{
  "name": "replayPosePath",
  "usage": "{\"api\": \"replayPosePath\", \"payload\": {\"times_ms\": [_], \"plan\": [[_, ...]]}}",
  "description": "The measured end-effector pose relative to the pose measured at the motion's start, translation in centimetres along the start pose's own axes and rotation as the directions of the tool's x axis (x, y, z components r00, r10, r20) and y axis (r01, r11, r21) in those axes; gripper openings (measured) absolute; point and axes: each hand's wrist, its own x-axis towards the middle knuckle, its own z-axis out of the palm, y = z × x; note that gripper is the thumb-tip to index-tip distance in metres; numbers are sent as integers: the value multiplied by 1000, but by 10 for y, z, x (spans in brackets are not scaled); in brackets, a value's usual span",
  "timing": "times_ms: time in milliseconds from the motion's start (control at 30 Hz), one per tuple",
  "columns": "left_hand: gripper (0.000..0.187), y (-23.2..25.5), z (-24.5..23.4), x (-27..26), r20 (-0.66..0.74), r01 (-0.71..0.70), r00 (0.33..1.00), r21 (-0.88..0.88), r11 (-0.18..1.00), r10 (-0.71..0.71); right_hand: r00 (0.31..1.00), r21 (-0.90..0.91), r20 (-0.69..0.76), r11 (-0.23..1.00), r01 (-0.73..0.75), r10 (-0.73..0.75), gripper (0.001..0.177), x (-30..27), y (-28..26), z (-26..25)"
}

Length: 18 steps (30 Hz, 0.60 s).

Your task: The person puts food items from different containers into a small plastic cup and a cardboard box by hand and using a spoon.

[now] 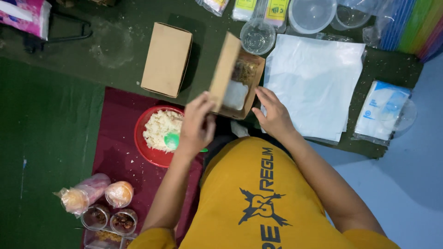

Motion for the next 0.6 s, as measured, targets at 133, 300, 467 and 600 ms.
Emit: {"api": "replayPosePath", "payload": {"times_ms": [133, 300, 467, 600], "plan": [[54, 6, 25, 0, 187, -272, 947, 25, 962, 263, 999, -65, -37, 998, 21, -23, 55, -5, 15, 12], [35, 12, 59, -10, 324, -401, 889, 209, 892, 323, 999, -61, -17, 997, -46, 46, 58, -6, 6, 9], [38, 15, 70, -18, 378, -361, 895, 302, 882, 237, 995, -22, 17, 995, -102, 102, 64, -12, 2, 7], [51, 15, 68, -9, 396, -321, 899, 302, 898, 188, 999, -37, 12, 998, -53, 53, 57, -10, -3, 2]]}}
